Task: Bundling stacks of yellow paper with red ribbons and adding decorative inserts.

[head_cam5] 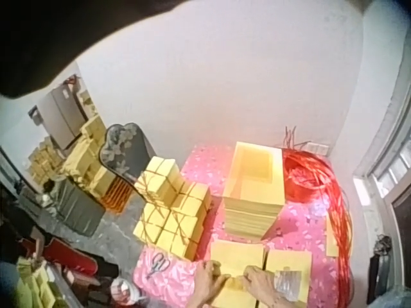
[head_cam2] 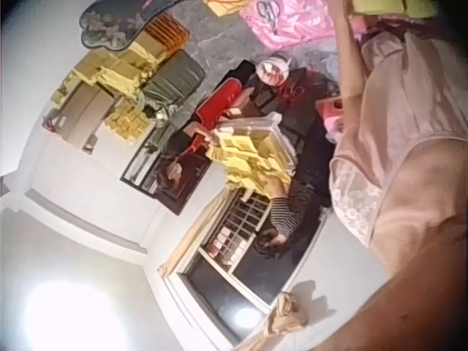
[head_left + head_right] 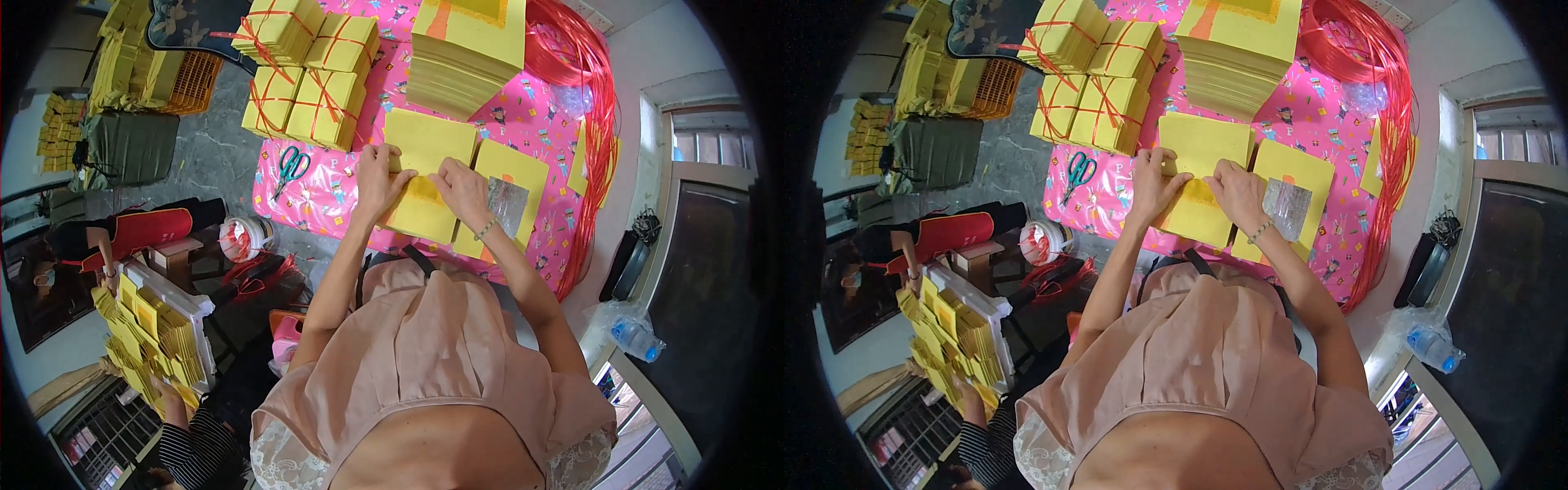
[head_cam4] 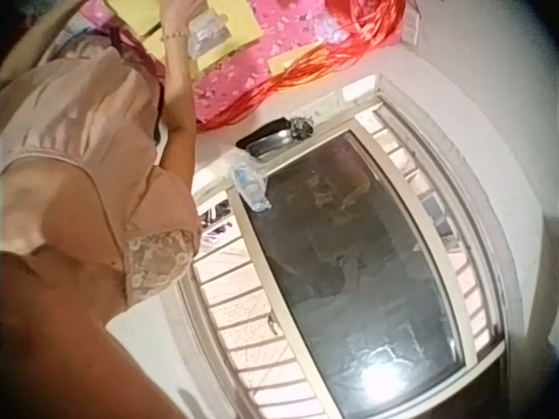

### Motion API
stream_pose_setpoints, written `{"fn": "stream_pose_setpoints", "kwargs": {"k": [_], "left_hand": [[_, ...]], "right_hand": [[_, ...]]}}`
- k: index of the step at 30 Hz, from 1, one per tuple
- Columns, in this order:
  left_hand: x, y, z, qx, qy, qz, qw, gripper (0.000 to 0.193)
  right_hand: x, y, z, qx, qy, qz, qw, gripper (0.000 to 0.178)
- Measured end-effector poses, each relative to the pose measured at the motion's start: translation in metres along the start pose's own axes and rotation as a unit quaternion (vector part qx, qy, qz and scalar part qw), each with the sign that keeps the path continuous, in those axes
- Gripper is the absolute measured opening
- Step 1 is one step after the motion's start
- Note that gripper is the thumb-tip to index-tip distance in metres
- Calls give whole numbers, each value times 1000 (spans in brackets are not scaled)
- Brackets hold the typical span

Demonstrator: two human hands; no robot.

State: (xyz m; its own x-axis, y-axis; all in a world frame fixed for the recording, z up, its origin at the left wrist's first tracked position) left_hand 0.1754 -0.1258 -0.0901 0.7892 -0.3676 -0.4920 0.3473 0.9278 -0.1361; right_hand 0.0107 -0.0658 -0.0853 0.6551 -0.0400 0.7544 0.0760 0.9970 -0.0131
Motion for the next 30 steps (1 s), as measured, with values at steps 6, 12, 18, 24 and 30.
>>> {"fn": "stream_pose_setpoints", "kwargs": {"k": [6,12,18,24,30], "left_hand": [[7,-2,-6,13,19,51,998,52],[30,-5,-13,45,152,97,983,45],[50,-4,-24,63,172,82,980,31],[67,-1,-51,134,468,122,865,24],[67,0,-48,139,447,152,870,23]], "right_hand": [[3,-6,-5,-17,64,-10,998,26],[3,-8,-2,2,52,-47,998,28],[-1,-6,-4,-2,42,-45,998,32],[2,-10,-5,-9,73,-36,997,35],[6,-5,-3,-8,85,-15,996,36]]}}
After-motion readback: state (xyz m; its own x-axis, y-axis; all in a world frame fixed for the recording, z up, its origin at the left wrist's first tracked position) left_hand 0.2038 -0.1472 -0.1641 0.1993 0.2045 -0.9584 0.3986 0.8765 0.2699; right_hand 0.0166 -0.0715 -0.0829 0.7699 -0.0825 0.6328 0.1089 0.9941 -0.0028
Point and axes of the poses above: each hand's wrist, its own y-axis away from the middle knuckle, its own z-axis out of the back of the hand, x = y × z, the point moved 7 cm from there along -y, towards the middle knuckle, and after that the axes turned 11 degrees about -y, right-handed, at the moved point
